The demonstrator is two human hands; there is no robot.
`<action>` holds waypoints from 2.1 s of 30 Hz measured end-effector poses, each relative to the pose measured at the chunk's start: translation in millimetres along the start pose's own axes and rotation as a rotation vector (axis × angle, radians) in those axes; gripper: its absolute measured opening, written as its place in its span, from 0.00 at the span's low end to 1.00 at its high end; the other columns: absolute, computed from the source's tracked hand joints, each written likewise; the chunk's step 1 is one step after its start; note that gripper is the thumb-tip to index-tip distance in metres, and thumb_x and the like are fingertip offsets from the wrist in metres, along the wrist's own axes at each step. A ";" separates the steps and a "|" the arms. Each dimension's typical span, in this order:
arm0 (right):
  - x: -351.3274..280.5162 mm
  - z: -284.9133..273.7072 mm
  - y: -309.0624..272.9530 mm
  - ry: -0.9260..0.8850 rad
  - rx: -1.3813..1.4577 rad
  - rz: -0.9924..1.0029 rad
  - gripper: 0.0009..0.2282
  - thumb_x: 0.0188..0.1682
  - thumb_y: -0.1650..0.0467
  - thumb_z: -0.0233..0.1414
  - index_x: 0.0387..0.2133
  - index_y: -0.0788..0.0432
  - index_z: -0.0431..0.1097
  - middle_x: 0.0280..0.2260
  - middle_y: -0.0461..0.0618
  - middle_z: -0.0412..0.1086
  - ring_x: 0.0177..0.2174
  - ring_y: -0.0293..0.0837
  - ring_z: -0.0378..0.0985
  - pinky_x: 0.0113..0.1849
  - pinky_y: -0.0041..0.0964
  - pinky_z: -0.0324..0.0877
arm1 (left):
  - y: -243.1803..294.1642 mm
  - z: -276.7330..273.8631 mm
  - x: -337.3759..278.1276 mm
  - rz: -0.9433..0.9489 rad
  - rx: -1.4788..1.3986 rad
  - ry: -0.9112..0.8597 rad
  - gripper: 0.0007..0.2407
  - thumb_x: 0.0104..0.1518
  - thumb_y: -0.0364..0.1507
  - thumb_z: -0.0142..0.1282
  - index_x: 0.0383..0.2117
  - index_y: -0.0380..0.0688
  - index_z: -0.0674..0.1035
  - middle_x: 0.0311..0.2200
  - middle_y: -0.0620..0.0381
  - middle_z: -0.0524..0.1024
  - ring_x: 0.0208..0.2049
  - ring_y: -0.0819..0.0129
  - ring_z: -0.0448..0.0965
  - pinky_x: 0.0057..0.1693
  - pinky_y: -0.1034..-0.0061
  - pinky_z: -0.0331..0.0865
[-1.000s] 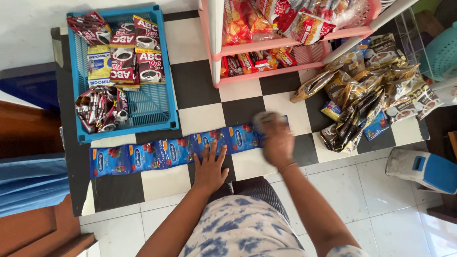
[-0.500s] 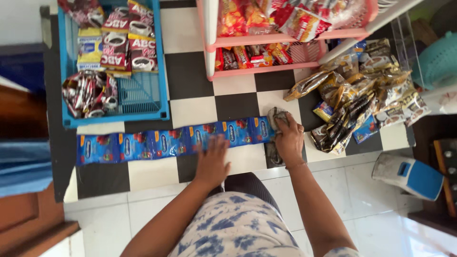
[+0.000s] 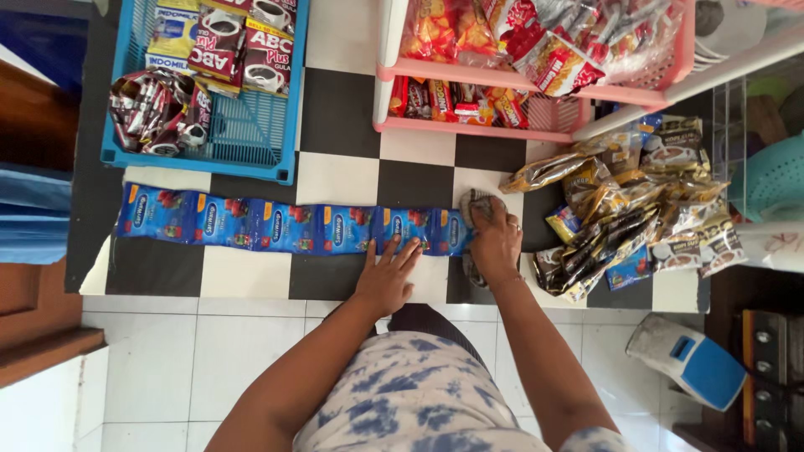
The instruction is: The person wipes the floor with a cloth and then picks up multiple snack packages, wiping each one before placing them into a blue basket. The person handles ABC Plus and Indomilk packages, cleaning them one by one and stacking them in the basket.
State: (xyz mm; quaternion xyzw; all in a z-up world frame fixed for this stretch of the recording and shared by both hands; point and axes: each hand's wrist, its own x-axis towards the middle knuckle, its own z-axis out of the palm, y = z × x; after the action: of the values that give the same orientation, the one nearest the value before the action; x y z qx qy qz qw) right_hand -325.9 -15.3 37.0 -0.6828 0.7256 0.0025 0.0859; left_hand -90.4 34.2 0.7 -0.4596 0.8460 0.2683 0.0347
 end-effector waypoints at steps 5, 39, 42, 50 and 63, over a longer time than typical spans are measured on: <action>-37.6 16.1 -13.9 -0.050 -0.081 -0.374 0.26 0.35 0.74 0.57 0.52 0.44 0.73 0.64 0.51 0.57 0.57 0.57 0.63 0.53 0.57 0.64 | 0.1 -2.3 -0.7 -0.033 -0.013 -0.086 0.31 0.59 0.39 0.52 0.70 0.52 0.55 0.74 0.61 0.42 0.74 0.55 0.38 0.71 0.37 0.31; 2.3 6.8 -88.4 -0.047 0.079 -0.756 0.23 0.39 0.75 0.52 0.51 0.48 0.74 0.62 0.56 0.58 0.58 0.64 0.60 0.54 0.60 0.60 | 6.7 27.3 -50.1 -0.358 -0.004 0.192 0.33 0.57 0.41 0.51 0.68 0.41 0.57 0.71 0.50 0.50 0.72 0.51 0.46 0.68 0.37 0.36; 17.3 4.1 -89.9 -0.145 0.096 -0.638 0.23 0.41 0.75 0.52 0.53 0.47 0.74 0.63 0.56 0.57 0.58 0.63 0.60 0.53 0.61 0.60 | 7.8 29.4 -47.2 -0.359 -0.024 0.233 0.33 0.58 0.42 0.51 0.68 0.41 0.57 0.71 0.51 0.51 0.72 0.51 0.47 0.69 0.38 0.36; 22.0 26.6 -100.0 0.110 0.090 -0.823 0.19 0.43 0.71 0.57 0.51 0.49 0.74 0.63 0.60 0.57 0.59 0.62 0.63 0.55 0.57 0.65 | 12.1 30.9 -42.4 -0.386 -0.045 0.245 0.34 0.57 0.44 0.51 0.68 0.37 0.58 0.70 0.47 0.52 0.71 0.48 0.47 0.70 0.40 0.34; 24.5 24.7 -66.3 -0.047 0.049 -0.701 0.28 0.35 0.70 0.62 0.54 0.44 0.73 0.64 0.52 0.57 0.56 0.62 0.64 0.50 0.58 0.66 | 12.4 21.5 -54.2 -0.339 -0.191 0.398 0.33 0.57 0.35 0.55 0.69 0.41 0.57 0.71 0.44 0.51 0.72 0.44 0.45 0.70 0.40 0.38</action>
State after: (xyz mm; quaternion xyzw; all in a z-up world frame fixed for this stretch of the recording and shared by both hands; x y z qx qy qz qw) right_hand -258.5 -41.0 17.1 -0.8878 0.4448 -0.0288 0.1146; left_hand -73.1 91.2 4.1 -0.6393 0.7182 0.2414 -0.1314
